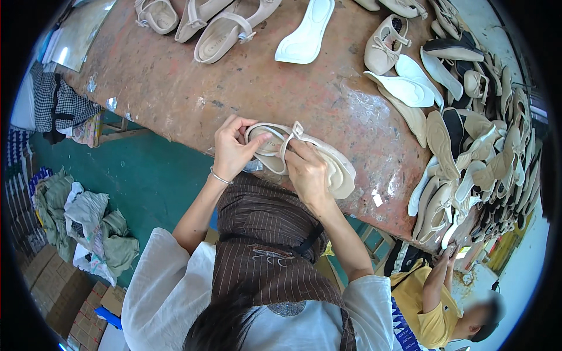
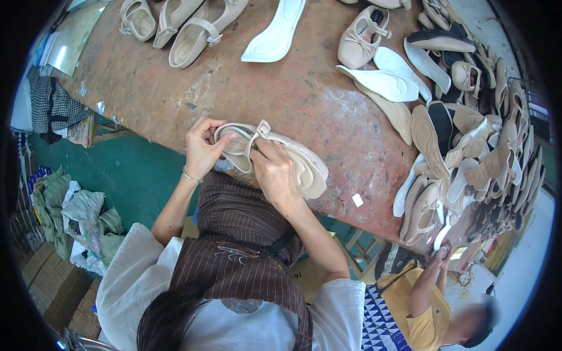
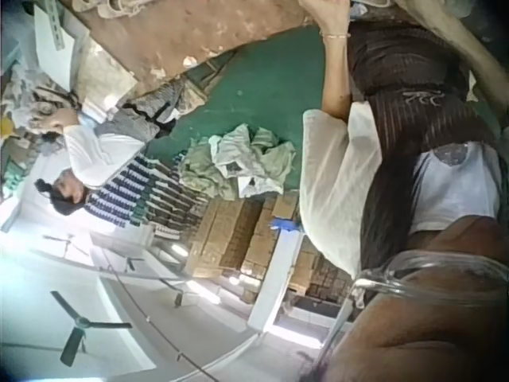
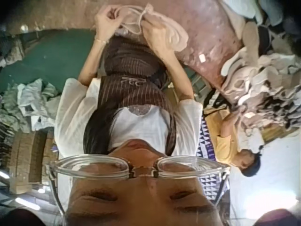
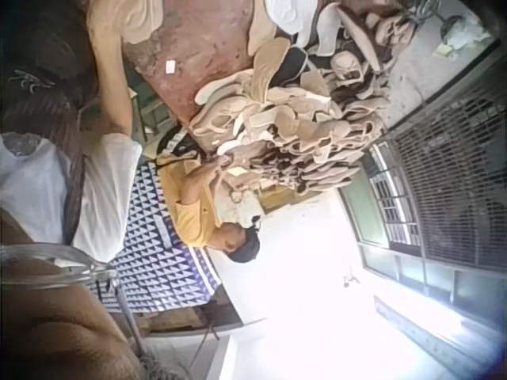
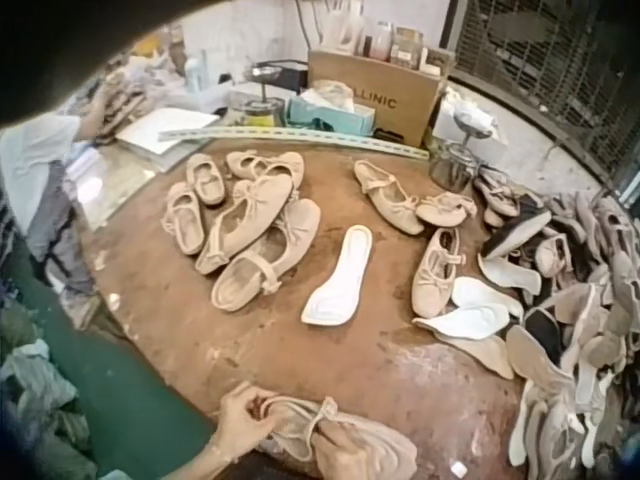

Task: The person picks up a shoe, inserts a white insole, and then inserts a beige insole over it. They press the insoles down by hand and smooth the interior before placing the shoe back on the table.

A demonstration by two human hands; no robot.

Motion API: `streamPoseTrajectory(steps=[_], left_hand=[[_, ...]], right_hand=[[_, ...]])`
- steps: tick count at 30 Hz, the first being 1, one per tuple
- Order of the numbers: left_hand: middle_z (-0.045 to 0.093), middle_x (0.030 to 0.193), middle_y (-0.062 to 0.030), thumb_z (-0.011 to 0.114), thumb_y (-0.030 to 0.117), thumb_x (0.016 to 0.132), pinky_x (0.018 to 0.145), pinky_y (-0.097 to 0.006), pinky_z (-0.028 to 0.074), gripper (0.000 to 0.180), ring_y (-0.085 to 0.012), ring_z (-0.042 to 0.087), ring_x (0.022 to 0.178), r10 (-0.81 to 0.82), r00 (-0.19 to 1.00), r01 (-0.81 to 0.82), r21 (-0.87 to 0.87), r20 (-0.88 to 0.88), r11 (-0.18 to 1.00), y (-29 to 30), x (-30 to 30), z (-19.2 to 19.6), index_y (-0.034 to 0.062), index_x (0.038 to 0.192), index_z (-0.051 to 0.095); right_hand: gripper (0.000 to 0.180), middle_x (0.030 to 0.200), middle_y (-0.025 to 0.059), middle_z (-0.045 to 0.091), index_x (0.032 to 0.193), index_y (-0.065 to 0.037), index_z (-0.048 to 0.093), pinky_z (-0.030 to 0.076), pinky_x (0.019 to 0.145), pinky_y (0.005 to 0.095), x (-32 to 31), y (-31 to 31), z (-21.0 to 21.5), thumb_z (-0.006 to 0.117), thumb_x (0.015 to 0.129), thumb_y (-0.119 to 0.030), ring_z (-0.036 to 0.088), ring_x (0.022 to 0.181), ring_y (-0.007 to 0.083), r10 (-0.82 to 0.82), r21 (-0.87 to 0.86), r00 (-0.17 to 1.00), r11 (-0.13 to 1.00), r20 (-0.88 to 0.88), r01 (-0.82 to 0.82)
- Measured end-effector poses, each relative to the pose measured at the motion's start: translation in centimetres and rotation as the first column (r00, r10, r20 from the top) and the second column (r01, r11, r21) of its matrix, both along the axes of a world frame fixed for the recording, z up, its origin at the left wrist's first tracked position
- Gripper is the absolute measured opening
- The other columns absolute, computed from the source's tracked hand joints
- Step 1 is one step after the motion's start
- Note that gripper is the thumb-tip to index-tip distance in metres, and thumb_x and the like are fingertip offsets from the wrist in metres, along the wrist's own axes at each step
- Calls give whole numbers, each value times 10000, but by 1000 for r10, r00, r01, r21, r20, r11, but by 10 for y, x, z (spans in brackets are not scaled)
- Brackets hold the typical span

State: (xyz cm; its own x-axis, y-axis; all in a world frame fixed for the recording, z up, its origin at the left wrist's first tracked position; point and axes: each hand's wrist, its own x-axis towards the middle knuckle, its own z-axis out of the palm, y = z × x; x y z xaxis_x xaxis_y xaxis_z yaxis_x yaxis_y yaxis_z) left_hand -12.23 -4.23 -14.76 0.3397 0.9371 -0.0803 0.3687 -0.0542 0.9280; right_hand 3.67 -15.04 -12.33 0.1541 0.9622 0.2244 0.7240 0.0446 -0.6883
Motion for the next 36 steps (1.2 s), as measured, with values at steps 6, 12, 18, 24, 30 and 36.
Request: streamPoseTrajectory(steps=[6, 12, 18, 24, 30, 36], left_hand=[[537, 767, 3, 917, 178, 647, 498, -215, 393, 379, -56, 464, 579, -33, 999, 33, -21, 0, 999, 3, -1, 1, 16, 917, 708], [524, 775, 7, 927, 180, 636, 502, -210, 404, 404, -52, 465, 585, -44, 997, 51, -104, 69, 993, 6, -3, -3, 9, 930, 709], [517, 795, 11, 932, 201, 641, 500, -208, 402, 436, -44, 459, 594, -67, 993, 76, -91, 96, 993, 9, -2, 3, -7, 949, 705], [518, 795, 6, 914, 185, 667, 488, -212, 394, 407, -48, 460, 583, -93, 990, 99, -54, 106, 994, 9, -5, 2, -8, 955, 702], [522, 785, -9, 899, 150, 674, 481, -214, 386, 366, -59, 467, 563, -71, 996, 75, -71, 60, 995, 9, -1, 4, 4, 944, 699], [525, 764, -11, 878, 81, 674, 494, -234, 385, 321, -76, 464, 574, -13, 1000, 12, -68, -18, 998, 6, 6, 2, -1, 918, 687]], right_hand=[[162, 1032, 115, 667, 893, -28, 711, 538, 802, 403, -2, 7, 2, 693, 734, -3, 670, 923, 299, -7, 10, 999, 1000, 32, 7], [209, 1069, 114, 703, 930, -36, 743, 548, 801, 392, 0, 8, 1, 701, 732, 19, 686, 914, 292, -14, 6, 1000, 1000, -21, 14], [258, 1101, 121, 714, 927, -51, 772, 564, 833, 351, 2, 5, -1, 690, 722, 81, 704, 953, 268, -72, -32, 983, 997, -172, 68], [198, 1103, 125, 723, 940, -33, 782, 567, 831, 317, 5, 1, 0, 733, 768, 52, 710, 963, 236, -87, -65, 974, 995, -209, 75], [207, 1101, 120, 720, 933, -39, 776, 564, 837, 346, 0, 10, 4, 729, 752, 50, 707, 956, 252, -64, -86, 995, 995, -75, 58], [238, 1162, 120, 694, 986, -22, 746, 553, 832, 368, 0, 10, -4, 716, 754, 22, 694, 983, 276, 20, -56, 992, 998, 122, -13]])
